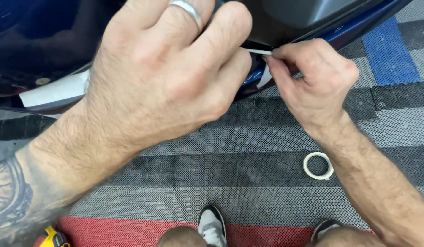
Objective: The person applies white masking tape along the lower edge of a blue car's front bumper and grille area. They tear off strips of tape, align them with the bumper contours, and press them down by hand. The person works around the license plate area and along the bumper's side edges.
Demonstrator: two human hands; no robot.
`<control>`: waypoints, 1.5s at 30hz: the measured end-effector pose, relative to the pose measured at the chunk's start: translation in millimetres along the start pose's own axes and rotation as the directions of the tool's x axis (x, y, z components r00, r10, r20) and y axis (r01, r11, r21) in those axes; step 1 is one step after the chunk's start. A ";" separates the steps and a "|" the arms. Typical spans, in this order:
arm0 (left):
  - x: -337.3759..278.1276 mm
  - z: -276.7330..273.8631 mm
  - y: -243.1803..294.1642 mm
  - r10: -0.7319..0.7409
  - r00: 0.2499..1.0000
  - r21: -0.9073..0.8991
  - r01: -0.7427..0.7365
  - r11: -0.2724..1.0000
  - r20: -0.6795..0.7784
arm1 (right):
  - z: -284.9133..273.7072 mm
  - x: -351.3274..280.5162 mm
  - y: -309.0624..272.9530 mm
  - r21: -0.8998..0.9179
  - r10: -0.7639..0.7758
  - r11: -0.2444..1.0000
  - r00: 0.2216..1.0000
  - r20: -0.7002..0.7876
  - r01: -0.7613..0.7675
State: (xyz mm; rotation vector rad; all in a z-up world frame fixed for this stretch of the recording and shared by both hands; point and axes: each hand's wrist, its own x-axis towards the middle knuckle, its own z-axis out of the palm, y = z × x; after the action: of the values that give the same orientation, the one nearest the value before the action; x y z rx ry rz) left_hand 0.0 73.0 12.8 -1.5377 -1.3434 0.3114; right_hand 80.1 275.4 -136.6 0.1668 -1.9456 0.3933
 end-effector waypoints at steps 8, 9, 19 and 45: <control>-0.7 3.3 -0.3 0.022 0.999 -0.054 -0.024 0.998 -0.048 | 1.6 -1.3 -4.2 -0.089 0.006 0.996 1.000 0.023 -0.004; -0.6 3.8 -0.7 0.019 0.999 -0.059 -0.022 0.998 -0.051 | 1.1 -1.2 -6.6 -0.059 0.046 0.997 0.999 0.021 -0.045; 1.1 8.9 0.1 -0.015 0.996 -0.113 0.005 0.994 -0.085 | 4.6 -12.3 -7.5 0.053 0.127 0.991 0.992 -0.013 -0.126; 8.5 18.8 13.2 -0.007 0.999 0.052 0.010 0.999 -0.052 | 9.1 -2.4 1.4 0.015 0.372 0.928 0.928 -0.006 -0.372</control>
State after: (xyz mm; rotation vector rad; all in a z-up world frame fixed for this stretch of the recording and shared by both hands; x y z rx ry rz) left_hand -3.4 91.7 -2.5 -1.4866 -1.2912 0.2967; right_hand 72.7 273.4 -142.3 -0.2003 -1.9658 0.6555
